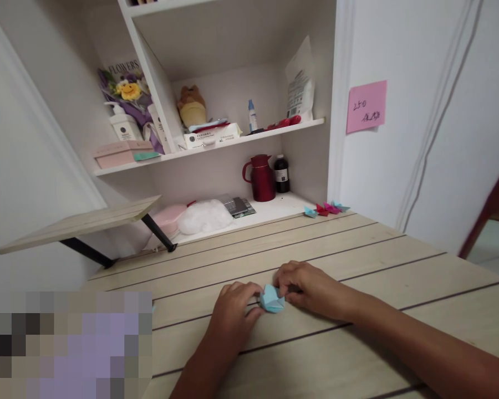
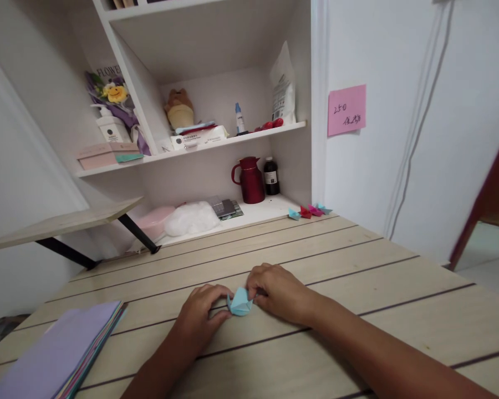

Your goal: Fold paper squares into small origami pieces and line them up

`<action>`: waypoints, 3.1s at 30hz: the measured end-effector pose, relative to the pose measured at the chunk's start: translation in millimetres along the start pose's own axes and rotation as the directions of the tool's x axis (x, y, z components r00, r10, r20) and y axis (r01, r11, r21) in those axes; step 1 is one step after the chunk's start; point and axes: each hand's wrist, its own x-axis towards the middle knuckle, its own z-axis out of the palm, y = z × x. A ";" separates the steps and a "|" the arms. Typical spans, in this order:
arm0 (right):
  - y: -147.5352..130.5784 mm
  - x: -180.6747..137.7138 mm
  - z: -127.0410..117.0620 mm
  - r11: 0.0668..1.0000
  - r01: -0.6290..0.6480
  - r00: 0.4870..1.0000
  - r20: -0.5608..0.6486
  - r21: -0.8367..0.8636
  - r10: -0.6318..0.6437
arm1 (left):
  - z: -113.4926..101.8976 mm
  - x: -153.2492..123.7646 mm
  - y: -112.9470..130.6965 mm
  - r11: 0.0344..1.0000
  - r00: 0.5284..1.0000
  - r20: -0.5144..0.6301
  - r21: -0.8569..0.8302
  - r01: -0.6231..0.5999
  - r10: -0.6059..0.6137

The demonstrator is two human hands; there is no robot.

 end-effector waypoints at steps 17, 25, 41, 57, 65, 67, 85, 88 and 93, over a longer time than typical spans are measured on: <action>-0.6 -0.5 -1.7 0.995 -0.046 0.999 0.001 0.085 0.046 | 8.3 4.3 10.4 0.999 0.985 -0.172 0.035 -0.019 0.025; 1.7 0.0 -1.4 0.994 -0.043 0.999 0.000 0.103 0.043 | 11.2 4.4 5.0 0.990 0.998 -0.022 -0.128 0.062 -0.065; 1.4 2.6 3.1 0.978 -0.171 0.984 -0.020 0.121 0.174 | 33.8 11.2 6.4 0.960 0.937 -0.210 -0.039 0.277 -0.279; -5.0 6.7 14.9 0.924 -0.229 0.973 -0.093 -0.306 0.210 | 36.4 15.2 22.3 0.941 0.917 -0.285 0.108 0.322 -0.281; -10.6 5.5 16.9 0.954 -0.192 0.980 -0.093 -0.232 0.175 | 29.7 14.7 27.0 0.916 0.921 -0.240 0.191 0.353 -0.306; -9.6 5.7 17.9 0.969 -0.156 0.987 -0.065 -0.193 0.146 | 28.9 14.2 23.9 0.918 0.920 -0.235 0.172 0.357 -0.314; 9.0 0.9 10.5 0.982 -0.186 0.982 -0.022 0.021 0.187 | 23.5 3.1 5.8 0.967 0.990 -0.043 0.226 -0.118 0.131; 14.2 -5.3 0.7 0.973 -0.172 0.985 0.027 0.155 0.170 | 20.7 3.3 6.4 0.965 0.993 -0.001 0.238 -0.113 0.117; 10.6 -5.8 0.7 0.933 -0.249 0.965 -0.012 0.260 0.261 | 16.3 4.4 9.1 0.972 0.996 0.051 0.221 -0.086 0.076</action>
